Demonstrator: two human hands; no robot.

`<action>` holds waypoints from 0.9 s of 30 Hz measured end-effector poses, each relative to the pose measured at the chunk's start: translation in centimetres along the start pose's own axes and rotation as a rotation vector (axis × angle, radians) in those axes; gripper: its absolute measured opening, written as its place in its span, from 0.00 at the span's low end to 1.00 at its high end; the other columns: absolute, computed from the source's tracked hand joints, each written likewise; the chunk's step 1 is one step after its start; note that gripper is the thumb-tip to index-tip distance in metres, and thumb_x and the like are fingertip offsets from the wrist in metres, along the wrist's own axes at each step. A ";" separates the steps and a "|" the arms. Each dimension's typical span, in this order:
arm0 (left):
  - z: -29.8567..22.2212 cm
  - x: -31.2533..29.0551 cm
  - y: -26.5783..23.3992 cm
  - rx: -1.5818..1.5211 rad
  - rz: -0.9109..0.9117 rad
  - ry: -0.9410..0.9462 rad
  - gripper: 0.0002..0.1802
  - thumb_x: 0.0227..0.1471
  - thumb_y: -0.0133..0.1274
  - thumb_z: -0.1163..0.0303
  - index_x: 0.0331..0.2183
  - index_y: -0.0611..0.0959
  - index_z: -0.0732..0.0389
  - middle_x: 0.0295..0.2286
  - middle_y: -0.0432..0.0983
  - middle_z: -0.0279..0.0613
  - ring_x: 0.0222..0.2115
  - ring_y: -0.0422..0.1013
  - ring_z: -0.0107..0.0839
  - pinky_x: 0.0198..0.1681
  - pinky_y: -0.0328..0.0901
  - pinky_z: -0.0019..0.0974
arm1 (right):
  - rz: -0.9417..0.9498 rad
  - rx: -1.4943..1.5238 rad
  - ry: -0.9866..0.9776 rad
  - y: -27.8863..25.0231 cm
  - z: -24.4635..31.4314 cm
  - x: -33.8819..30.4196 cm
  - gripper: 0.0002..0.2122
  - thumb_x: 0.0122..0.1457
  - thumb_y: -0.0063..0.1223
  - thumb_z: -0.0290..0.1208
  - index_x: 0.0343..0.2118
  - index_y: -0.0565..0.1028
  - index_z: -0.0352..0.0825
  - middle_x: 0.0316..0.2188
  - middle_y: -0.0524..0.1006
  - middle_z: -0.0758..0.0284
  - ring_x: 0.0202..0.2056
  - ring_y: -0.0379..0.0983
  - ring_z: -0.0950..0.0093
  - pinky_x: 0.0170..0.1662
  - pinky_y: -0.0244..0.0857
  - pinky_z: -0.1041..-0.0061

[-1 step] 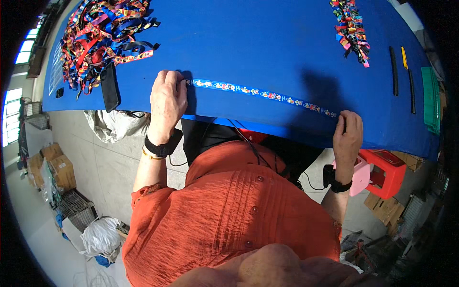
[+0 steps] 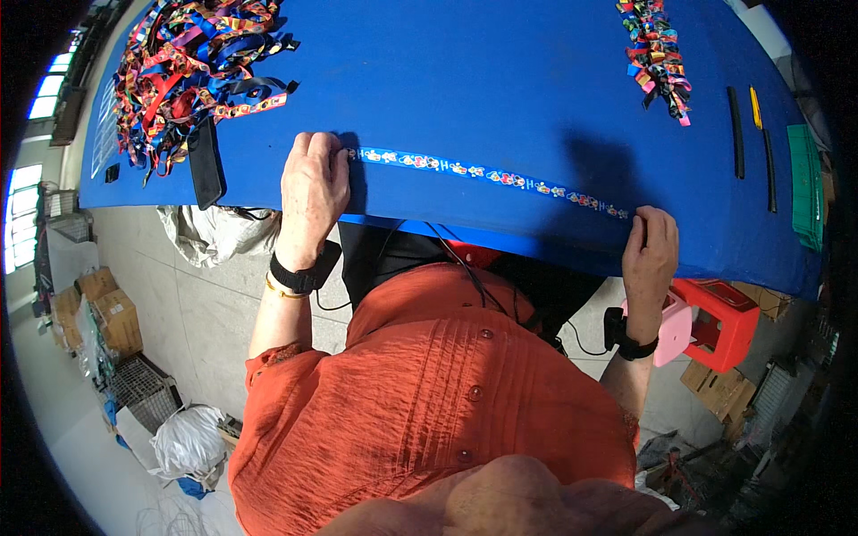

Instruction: Folding and assembling patterned fabric straps into specific shapes at a workbench.

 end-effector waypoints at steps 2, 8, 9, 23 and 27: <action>0.4 -0.1 0.1 -0.032 0.040 -0.095 0.07 0.54 0.58 0.76 0.36 0.79 0.65 0.33 0.75 0.52 0.33 0.74 0.51 0.37 0.69 0.48 | 0.005 -0.001 0.006 0.1 -0.1 -0.1 0.05 0.62 0.54 0.22 0.41 0.76 0.32 0.40 0.77 0.56 0.45 0.74 0.55 0.49 0.68 0.59; 1.2 0.0 -0.4 -0.048 0.129 -0.184 0.06 0.57 0.58 0.73 0.35 0.81 0.66 0.30 0.77 0.48 0.30 0.75 0.39 0.37 0.70 0.39 | 0.008 -0.003 0.002 0.2 -0.2 -0.2 0.06 0.63 0.53 0.23 0.41 0.76 0.32 0.42 0.77 0.55 0.46 0.74 0.55 0.51 0.67 0.59; 1.5 -0.1 -0.5 -0.048 0.130 -0.187 0.06 0.57 0.58 0.73 0.35 0.81 0.66 0.30 0.77 0.48 0.30 0.75 0.39 0.37 0.70 0.39 | 0.010 -0.003 0.001 0.2 -0.2 -0.2 0.06 0.63 0.53 0.23 0.41 0.76 0.32 0.42 0.77 0.55 0.46 0.74 0.55 0.51 0.67 0.59; 3.3 -1.9 -0.7 -0.244 0.073 -0.433 0.08 0.56 0.59 0.74 0.38 0.81 0.65 0.28 0.82 0.47 0.28 0.78 0.35 0.34 0.71 0.37 | 0.037 -0.017 0.031 0.2 -0.1 0.0 0.07 0.63 0.53 0.23 0.43 0.77 0.32 0.42 0.77 0.56 0.47 0.74 0.56 0.52 0.68 0.60; 2.5 -1.6 -1.4 -0.104 0.033 -0.352 0.08 0.55 0.59 0.75 0.38 0.81 0.66 0.33 0.80 0.49 0.33 0.78 0.40 0.40 0.71 0.39 | 0.042 -0.018 0.037 0.2 0.0 0.1 0.07 0.63 0.53 0.23 0.43 0.77 0.32 0.42 0.77 0.56 0.47 0.74 0.56 0.52 0.68 0.60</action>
Point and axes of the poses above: each hand's wrist, its own x-axis towards the middle knuckle, its own y-axis out of the palm, z = x × y, the point moved 4 cm from there along x, towards the middle knuckle
